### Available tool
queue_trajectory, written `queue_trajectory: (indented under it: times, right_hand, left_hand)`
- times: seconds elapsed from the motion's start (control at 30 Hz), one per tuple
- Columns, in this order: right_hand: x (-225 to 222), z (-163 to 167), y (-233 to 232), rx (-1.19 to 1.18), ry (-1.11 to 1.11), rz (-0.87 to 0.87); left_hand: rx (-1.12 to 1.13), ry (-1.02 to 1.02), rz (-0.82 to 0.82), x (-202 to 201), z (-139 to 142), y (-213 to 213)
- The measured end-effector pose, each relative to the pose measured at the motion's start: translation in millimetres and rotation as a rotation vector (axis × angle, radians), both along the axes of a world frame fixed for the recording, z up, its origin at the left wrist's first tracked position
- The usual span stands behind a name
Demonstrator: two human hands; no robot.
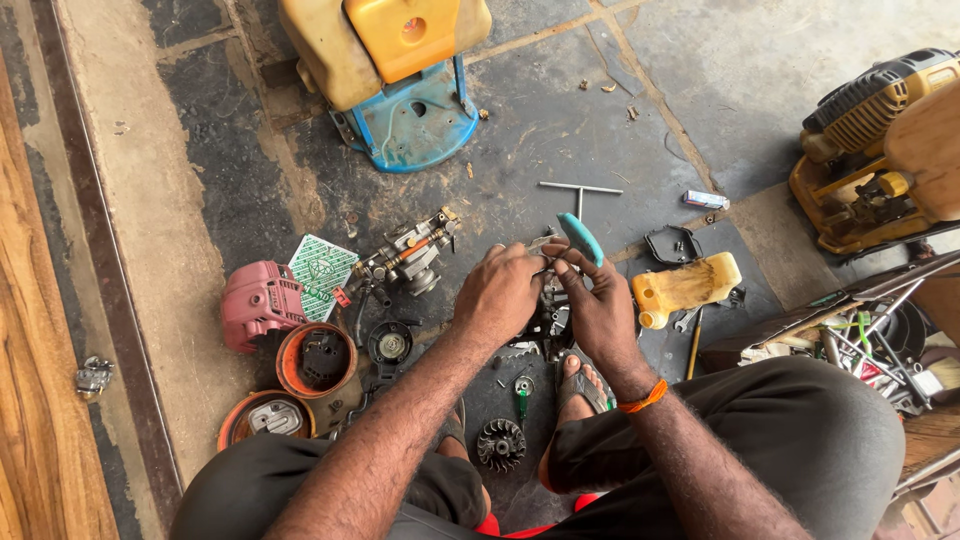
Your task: The person sits on the floor and uses a screwdriver to adjust and tighten components on a small engine part. They repeatedly insert the screwdriver into different holes and turn it, occasionally repositioning the part with their left hand.
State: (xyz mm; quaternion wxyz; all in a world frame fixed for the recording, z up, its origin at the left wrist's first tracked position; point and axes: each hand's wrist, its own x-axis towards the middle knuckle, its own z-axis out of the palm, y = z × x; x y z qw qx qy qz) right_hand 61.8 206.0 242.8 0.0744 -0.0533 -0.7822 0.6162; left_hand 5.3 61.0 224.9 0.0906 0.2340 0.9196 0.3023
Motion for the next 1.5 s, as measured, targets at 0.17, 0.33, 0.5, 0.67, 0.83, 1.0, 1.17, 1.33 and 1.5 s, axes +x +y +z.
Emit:
queue_trajectory:
  times: [0.17, 0.33, 0.5, 0.67, 0.83, 1.0, 1.17, 1.33, 1.5]
  right_hand:
    - [2.4, 1.1, 0.6, 0.131, -0.007, -0.056]
    - [1.0, -7.1, 2.6, 0.000, -0.108, -0.084]
    - [0.7, -7.1, 4.3, 0.019, -0.125, -0.116]
    - [1.1, 6.2, 0.9, 0.007, -0.044, -0.023]
    - [3.2, 11.8, 1.4, 0.124, -0.047, -0.018]
    - [1.4, 0.5, 3.3, 0.147, -0.092, -0.118]
    - [2.0, -6.7, 4.6, 0.049, -0.084, -0.170]
    - [5.0, -2.7, 3.1, 0.081, 0.040, -0.103]
    - [7.6, 0.9, 1.5, 0.178, -0.046, -0.083]
  left_hand:
    - [-0.056, -0.037, -0.009, -3.1, -7.0, -0.5]
    - [-0.014, 0.109, 0.020, -0.8, -4.6, 1.9]
    - [-0.031, -0.007, 0.011, 0.0, 4.8, -2.0]
    - [-0.019, -0.023, -0.037, 0.0, 8.4, -4.6]
    - [0.001, -0.025, -0.033, 0.8, 5.2, -4.3]
    - [-0.025, 0.024, -0.007, -0.3, 4.9, -2.5]
    - [0.005, 0.056, 0.008, 2.2, 9.1, -1.3]
    - [-0.023, -0.028, -0.023, 5.6, 10.4, -5.7]
    - [-0.007, 0.037, -0.040, 4.9, 1.5, -5.7]
